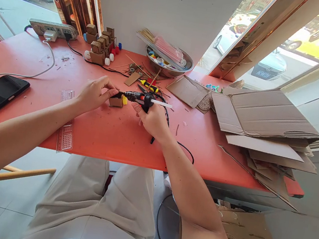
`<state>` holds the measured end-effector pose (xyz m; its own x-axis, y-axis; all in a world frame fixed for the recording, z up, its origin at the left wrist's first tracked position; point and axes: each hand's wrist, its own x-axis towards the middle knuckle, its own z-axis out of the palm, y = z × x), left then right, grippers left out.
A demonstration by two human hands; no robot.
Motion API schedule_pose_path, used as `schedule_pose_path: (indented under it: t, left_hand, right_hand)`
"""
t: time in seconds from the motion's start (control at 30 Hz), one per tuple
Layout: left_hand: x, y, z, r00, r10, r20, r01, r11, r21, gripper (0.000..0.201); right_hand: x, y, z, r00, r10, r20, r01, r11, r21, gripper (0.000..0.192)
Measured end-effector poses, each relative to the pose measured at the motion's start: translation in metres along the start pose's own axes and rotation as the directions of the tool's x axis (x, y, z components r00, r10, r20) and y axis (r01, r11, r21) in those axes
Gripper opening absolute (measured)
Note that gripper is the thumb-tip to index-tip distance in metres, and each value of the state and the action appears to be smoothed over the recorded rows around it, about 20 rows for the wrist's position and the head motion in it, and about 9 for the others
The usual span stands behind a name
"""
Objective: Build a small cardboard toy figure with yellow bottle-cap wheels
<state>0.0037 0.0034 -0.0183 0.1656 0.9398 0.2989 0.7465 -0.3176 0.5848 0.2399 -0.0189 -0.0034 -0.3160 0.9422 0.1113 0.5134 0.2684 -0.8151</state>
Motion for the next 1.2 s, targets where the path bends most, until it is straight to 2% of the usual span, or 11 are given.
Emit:
schedule_pose_path:
  t: [0.3,0.87,1.2]
  left_hand:
    - [-0.001,0.003,-0.002,1.000,-0.013,0.001,0.013,1.000,0.011,0.024]
    - [-0.001,0.001,-0.001,0.999,-0.017,-0.029,0.018,0.999,0.030,0.027]
    - [0.000,0.002,-0.004,1.000,0.002,-0.011,-0.002,1.000,0.002,0.026]
  right_hand:
    - [-0.004,-0.004,-0.007,0.999,0.025,0.024,-0.026,0.999,0.021,0.065]
    - [-0.009,-0.008,-0.012,0.996,-0.003,0.086,-0.006,0.995,0.104,0.062]
    - [-0.012,-0.011,-0.019,0.991,0.025,0.131,-0.028,0.999,0.023,0.063]
